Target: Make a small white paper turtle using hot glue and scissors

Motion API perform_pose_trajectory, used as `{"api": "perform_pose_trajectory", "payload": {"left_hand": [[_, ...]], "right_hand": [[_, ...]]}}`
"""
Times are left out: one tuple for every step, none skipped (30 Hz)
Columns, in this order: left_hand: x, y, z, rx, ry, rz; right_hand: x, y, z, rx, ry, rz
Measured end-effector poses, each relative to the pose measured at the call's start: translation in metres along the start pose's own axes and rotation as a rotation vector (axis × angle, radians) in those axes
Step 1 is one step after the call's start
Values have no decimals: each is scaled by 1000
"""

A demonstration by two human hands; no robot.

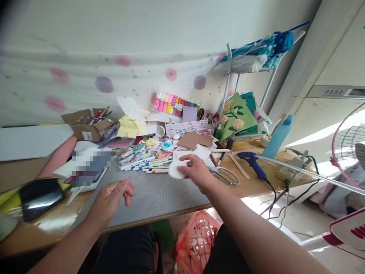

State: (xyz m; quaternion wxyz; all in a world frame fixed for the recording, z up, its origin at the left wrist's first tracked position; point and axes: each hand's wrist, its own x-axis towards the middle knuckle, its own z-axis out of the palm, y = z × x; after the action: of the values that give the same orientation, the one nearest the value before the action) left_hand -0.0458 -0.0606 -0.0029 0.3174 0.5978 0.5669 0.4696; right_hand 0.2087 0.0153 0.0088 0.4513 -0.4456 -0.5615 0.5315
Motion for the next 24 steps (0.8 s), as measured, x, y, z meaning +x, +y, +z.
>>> {"api": "perform_pose_trajectory", "payload": {"left_hand": [[-13,-1,-1,5,19,2],[-25,-1,-2,7,23,-4],[-36,-1,-1,8,9,-18],[-47,1,-1,9,-21,-37],[-56,3,0,11,-65,-60],[-65,6,2,12,-112,-81],[-73,9,3,8,-158,-97],[-80,12,5,-4,-200,-108],[-87,15,7,-24,-240,-111],[-92,18,9,-49,-281,-106],[-98,22,11,-68,-328,-91],[-102,26,14,-82,-376,-66],[-106,30,17,-87,-422,-35],[-110,35,21,-87,-460,-4],[-114,38,25,-91,-495,18],[-117,41,29,-102,-528,26],[-120,42,32,-123,-565,24],[-123,42,36,-156,-606,9],[-124,40,39,-196,-645,-18],[-125,36,41,-235,-675,-52],[-125,31,43,-279,-688,-89],[-124,25,44,-309,-676,-126],[-123,18,45,-309,-656,-147],[-121,11,47,-297,-633,-156]], "right_hand": [[2,3,10,-51,-37,-8],[4,6,17,-107,-53,-25],[7,8,23,-166,-41,-51],[10,9,26,-223,-8,-86],[11,8,28,-273,34,-129],[10,6,28,-315,70,-176],[5,3,28,-345,89,-228],[-3,-1,29,-365,80,-283],[-16,-6,31,-376,44,-338],[-32,-10,36,-381,-16,-395],[-51,-13,41,-385,-106,-461],[-72,-15,48,-390,-194,-520],[-92,-17,56,-399,-297,-594],[-112,-17,63,-452,-419,-733],[-129,-17,69,-526,-464,-803],[-142,-16,73,-581,-474,-836],[-152,-15,73,-618,-475,-852],[-158,-14,70,-643,-462,-848],[-160,-14,62,-655,-447,-842],[-159,-15,49,-667,-419,-841],[-155,-16,32,-704,-360,-829],[-148,-17,10,-749,-265,-802],[-139,-18,-15,-819,-96,-747],[-130,-19,-43,-935,106,-612]]}}
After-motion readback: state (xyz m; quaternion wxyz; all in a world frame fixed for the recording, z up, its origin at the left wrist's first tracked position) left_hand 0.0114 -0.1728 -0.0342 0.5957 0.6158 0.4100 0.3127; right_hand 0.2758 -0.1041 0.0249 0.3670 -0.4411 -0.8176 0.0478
